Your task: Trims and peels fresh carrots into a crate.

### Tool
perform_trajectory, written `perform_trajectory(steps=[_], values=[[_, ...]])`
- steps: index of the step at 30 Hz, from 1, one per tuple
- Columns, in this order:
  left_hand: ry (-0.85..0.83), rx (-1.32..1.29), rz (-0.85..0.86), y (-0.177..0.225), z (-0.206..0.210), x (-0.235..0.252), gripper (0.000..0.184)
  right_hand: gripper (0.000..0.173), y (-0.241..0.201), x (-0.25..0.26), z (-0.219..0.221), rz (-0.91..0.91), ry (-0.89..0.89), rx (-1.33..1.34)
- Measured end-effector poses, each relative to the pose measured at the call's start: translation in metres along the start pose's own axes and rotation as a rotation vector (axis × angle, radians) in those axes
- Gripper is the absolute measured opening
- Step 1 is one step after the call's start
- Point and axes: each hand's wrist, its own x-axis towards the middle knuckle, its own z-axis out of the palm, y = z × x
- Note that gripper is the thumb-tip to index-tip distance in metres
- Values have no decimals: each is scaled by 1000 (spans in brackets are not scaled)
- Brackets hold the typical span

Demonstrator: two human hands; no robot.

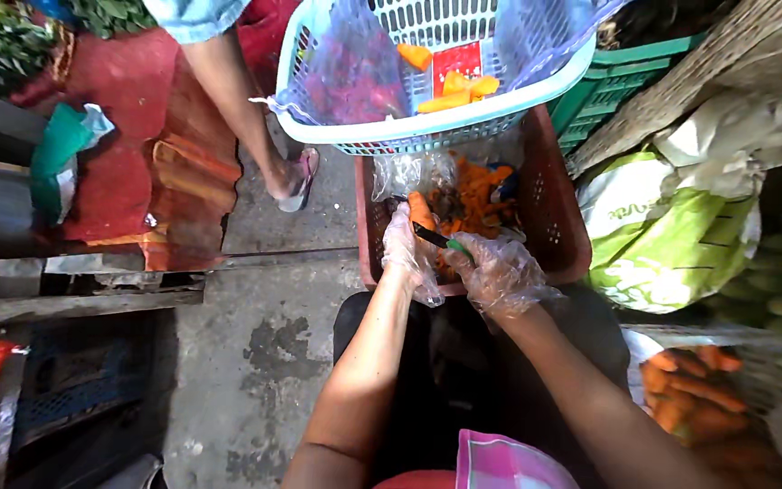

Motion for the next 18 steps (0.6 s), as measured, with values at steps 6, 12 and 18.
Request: perform_trajectory(steps=[6,12,18], values=[[-78,57,-102,3,-1,-9,39,46,8,26,-32,349,-189,-7],[-19,45,-36,3,1,2,37,36,-11,1,-27,124,-201,-46],[84,213,-24,8,3,-11,42,36,-22,4,-28,140,-246,-80]])
